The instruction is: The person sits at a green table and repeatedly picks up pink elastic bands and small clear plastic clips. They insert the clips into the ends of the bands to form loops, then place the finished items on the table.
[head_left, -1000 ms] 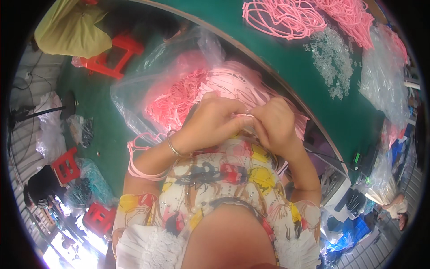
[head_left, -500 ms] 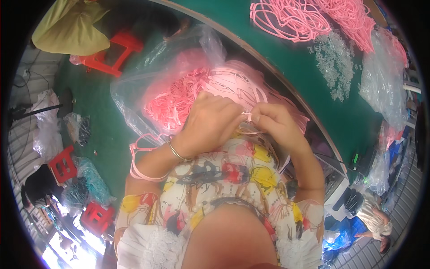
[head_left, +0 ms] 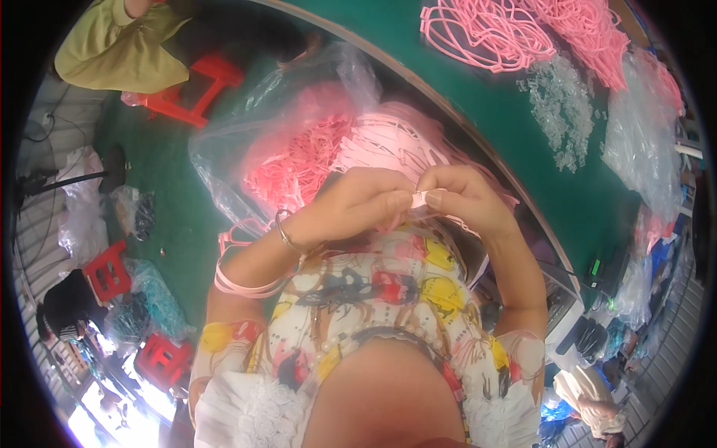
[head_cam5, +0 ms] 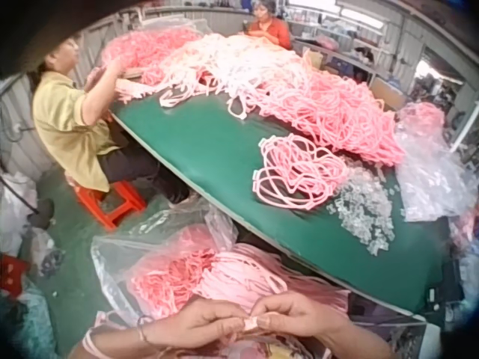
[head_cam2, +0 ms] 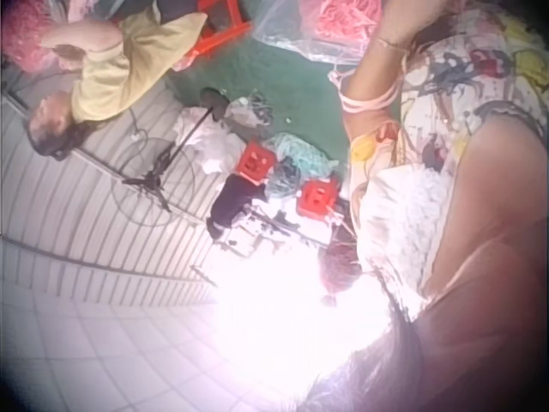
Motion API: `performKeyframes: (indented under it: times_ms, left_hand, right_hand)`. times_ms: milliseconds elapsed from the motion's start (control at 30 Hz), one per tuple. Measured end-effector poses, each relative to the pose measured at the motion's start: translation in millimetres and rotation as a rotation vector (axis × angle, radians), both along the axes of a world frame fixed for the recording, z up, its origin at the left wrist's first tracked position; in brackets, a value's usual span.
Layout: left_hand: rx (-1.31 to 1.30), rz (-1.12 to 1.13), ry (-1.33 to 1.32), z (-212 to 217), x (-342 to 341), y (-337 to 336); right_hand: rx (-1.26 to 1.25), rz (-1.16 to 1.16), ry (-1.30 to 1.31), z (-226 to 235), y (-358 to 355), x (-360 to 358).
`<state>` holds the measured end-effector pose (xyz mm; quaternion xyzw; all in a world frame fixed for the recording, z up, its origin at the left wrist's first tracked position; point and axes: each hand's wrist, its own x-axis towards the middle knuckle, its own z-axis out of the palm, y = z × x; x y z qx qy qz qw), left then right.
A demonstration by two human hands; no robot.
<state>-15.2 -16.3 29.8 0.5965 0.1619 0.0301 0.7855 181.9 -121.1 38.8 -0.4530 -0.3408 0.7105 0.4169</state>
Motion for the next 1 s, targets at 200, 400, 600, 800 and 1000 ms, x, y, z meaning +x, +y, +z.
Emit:
performKeyframes:
  times_ms: [200, 400, 600, 800, 1000]
  left_hand:
    - [-0.426, 0.089, 0.078, 0, 7, 4]
    - [-0.533, 0.081, 0.026, -5, 14, 10]
    - [0.476, 0.438, -0.154, 7, 32, 4]
    - [-0.422, 0.505, -0.142, -50, 10, -1]
    - [-1.242, 0.208, -0.015, -103, 59, -20]
  right_hand:
    - [0.760, -0.148, -0.814, -6, 8, -9]
    - [0.802, -0.256, -1.017, -15, 3, -10]
    - [0.260, -0.140, -0.422, 2, 4, 7]
    - [0.394, -0.522, -0.201, 47, -10, 21]
    - [0.570, -0.616, 0.003, 83, -24, 12]
